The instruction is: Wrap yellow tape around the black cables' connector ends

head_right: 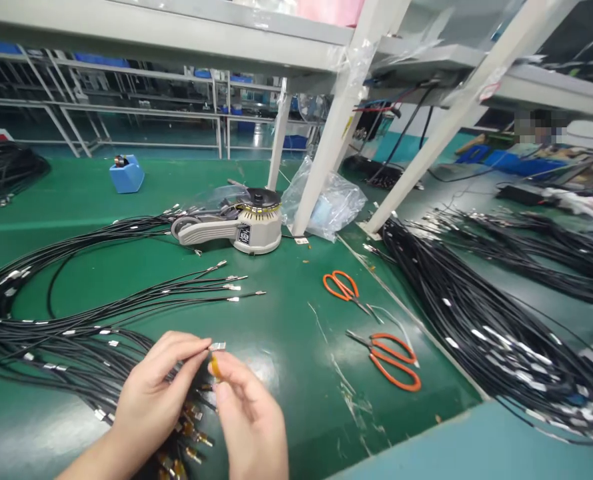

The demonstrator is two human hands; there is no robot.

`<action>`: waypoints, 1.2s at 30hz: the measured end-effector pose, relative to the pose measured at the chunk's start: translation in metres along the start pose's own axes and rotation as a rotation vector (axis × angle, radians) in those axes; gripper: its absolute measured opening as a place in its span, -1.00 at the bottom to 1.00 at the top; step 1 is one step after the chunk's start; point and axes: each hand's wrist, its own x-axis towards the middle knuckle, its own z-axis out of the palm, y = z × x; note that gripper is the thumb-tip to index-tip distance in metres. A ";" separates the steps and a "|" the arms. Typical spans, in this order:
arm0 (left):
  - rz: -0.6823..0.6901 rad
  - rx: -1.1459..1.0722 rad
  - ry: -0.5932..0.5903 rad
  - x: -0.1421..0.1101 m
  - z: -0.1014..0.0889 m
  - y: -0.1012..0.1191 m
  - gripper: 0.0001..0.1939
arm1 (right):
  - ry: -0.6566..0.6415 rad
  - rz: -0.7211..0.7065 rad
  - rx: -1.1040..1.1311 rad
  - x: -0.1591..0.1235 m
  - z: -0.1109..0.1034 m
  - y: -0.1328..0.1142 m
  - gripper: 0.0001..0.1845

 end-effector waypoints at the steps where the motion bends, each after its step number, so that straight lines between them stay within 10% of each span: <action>1: 0.087 0.036 -0.003 -0.002 -0.001 0.000 -0.79 | 0.013 -0.004 0.038 -0.004 0.003 0.003 -0.71; 8: 0.340 0.180 -0.049 -0.004 -0.005 0.001 -0.68 | 0.040 0.030 0.202 -0.018 0.010 0.009 -0.70; 36: 0.519 0.201 -0.050 -0.003 -0.009 -0.003 -0.60 | 0.065 0.055 0.234 -0.011 0.015 0.005 -0.67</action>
